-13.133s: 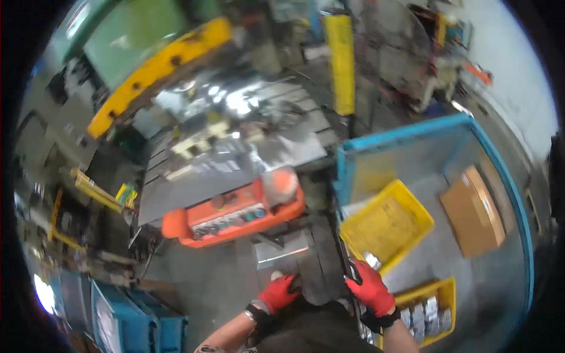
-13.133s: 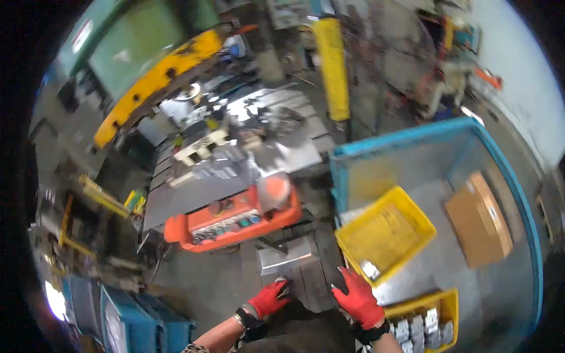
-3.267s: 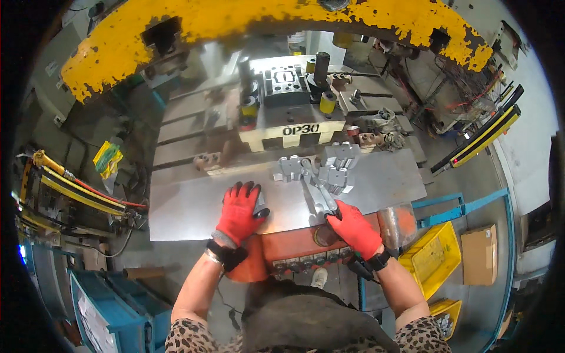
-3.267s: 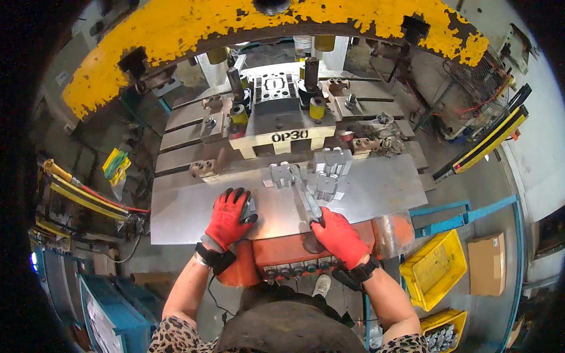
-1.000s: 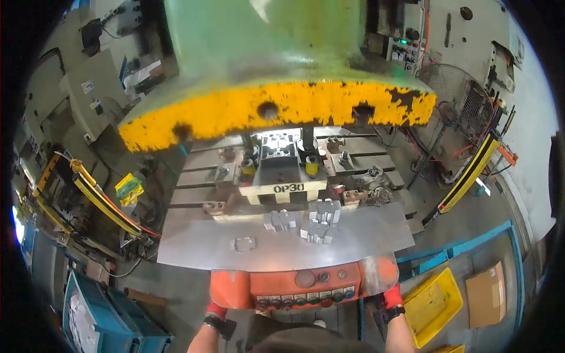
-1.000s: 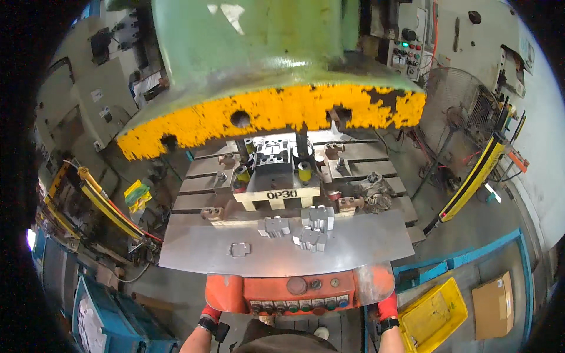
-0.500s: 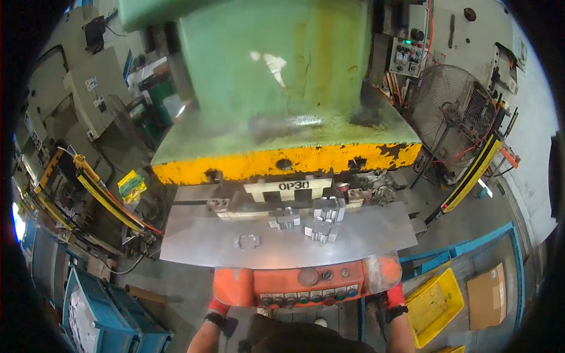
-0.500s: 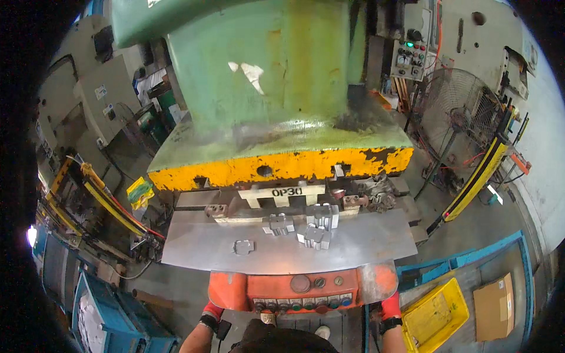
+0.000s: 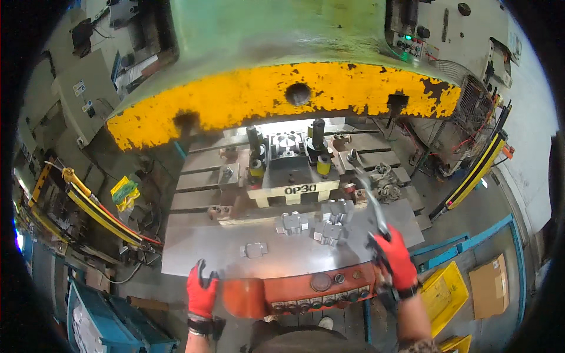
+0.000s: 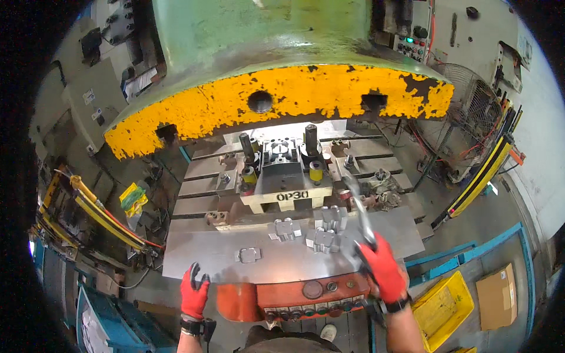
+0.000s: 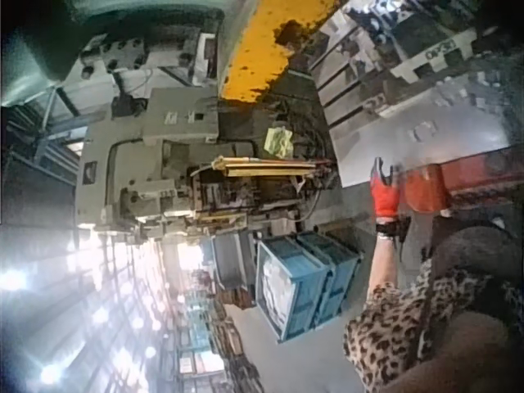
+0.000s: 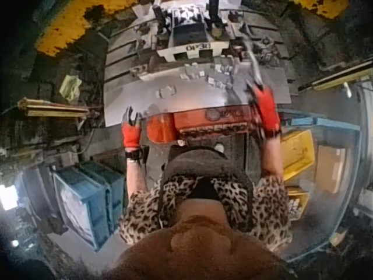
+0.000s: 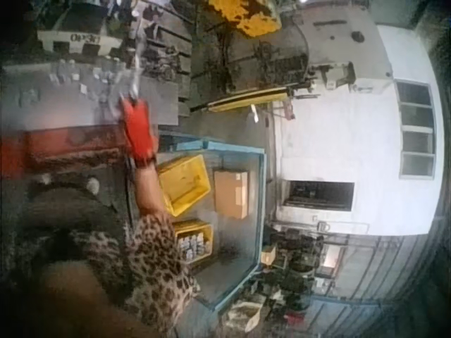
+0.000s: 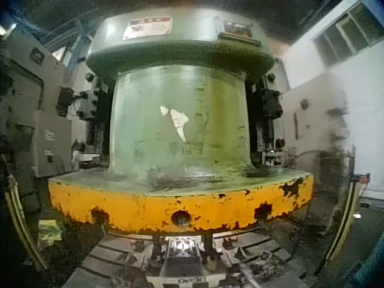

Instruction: Operate an industrial stamping press to shape and move metal components between work stages and storage bins.

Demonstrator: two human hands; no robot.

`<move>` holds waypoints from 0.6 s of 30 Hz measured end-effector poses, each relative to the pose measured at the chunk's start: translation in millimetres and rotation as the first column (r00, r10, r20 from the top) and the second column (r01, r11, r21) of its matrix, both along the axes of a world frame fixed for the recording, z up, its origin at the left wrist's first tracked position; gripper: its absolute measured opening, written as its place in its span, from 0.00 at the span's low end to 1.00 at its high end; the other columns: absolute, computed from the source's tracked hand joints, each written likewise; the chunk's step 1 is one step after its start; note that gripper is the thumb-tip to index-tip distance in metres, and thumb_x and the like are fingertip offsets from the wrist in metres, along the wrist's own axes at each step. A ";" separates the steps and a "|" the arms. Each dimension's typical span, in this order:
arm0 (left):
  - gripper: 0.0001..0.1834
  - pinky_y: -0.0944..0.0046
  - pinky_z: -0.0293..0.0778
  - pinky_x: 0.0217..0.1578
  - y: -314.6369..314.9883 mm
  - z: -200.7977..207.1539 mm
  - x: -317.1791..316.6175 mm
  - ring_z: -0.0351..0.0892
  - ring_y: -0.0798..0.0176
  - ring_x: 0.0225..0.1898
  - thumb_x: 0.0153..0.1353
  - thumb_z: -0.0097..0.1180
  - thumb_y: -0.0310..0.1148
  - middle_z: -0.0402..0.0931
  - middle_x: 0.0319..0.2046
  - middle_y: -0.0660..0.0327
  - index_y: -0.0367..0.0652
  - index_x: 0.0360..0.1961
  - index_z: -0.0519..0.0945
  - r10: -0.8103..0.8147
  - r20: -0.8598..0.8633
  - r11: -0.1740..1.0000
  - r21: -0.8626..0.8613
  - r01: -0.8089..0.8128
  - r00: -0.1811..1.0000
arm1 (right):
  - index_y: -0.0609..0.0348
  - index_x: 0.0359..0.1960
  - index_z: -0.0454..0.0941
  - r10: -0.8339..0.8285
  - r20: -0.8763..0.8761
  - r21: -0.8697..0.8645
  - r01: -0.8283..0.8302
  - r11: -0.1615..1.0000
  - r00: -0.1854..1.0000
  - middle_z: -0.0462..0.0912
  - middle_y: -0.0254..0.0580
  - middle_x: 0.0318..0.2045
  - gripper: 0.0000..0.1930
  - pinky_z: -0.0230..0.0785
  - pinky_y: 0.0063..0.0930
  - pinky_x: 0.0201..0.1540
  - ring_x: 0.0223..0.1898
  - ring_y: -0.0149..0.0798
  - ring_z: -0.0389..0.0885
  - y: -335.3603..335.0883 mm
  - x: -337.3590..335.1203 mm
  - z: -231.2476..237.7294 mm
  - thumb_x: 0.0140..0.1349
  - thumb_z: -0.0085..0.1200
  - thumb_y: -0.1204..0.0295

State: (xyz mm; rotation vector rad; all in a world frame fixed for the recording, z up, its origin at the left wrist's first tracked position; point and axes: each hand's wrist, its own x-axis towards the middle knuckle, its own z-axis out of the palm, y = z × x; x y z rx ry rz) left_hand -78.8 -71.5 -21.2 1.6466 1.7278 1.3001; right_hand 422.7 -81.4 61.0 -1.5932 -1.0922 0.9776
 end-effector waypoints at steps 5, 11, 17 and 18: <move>0.33 0.52 0.70 0.57 23.3 48.1 35.9 0.74 0.45 0.56 0.55 0.67 0.28 0.75 0.55 0.48 0.40 0.63 0.71 -0.155 -0.370 0.972 0.107 0.208 0.916 | 0.66 0.57 0.71 0.273 0.347 0.069 -0.315 0.947 0.897 0.78 0.54 0.42 0.24 0.75 0.38 0.35 0.36 0.48 0.81 168.6 -81.1 65.1 0.66 0.55 0.60; 0.31 0.52 0.69 0.59 31.4 56.0 26.1 0.74 0.43 0.57 0.54 0.66 0.27 0.76 0.55 0.47 0.39 0.62 0.73 -0.227 -0.283 0.972 -0.009 0.234 0.932 | 0.63 0.38 0.75 0.237 0.001 -0.001 -0.237 0.971 0.971 0.77 0.38 0.23 0.11 0.63 0.32 0.14 0.13 0.33 0.72 232.1 -102.3 49.1 0.65 0.55 0.65; 0.37 0.52 0.71 0.53 49.0 63.1 17.6 0.74 0.44 0.52 0.51 0.68 0.29 0.74 0.54 0.47 0.42 0.64 0.71 -0.265 -0.261 0.954 0.065 0.291 0.928 | 0.61 0.38 0.77 0.065 0.268 0.415 -0.176 0.893 0.961 0.78 0.32 0.25 0.11 0.67 0.29 0.26 0.21 0.30 0.73 245.7 -111.5 7.0 0.65 0.57 0.65; 0.37 0.52 0.71 0.52 53.7 68.6 20.8 0.73 0.44 0.52 0.51 0.69 0.28 0.74 0.54 0.47 0.42 0.64 0.71 -0.247 -0.354 0.944 0.122 0.307 0.902 | 0.62 0.38 0.77 -0.002 0.245 0.441 -0.109 0.891 0.969 0.76 0.32 0.24 0.10 0.66 0.30 0.26 0.20 0.29 0.70 244.5 -117.9 8.9 0.66 0.55 0.66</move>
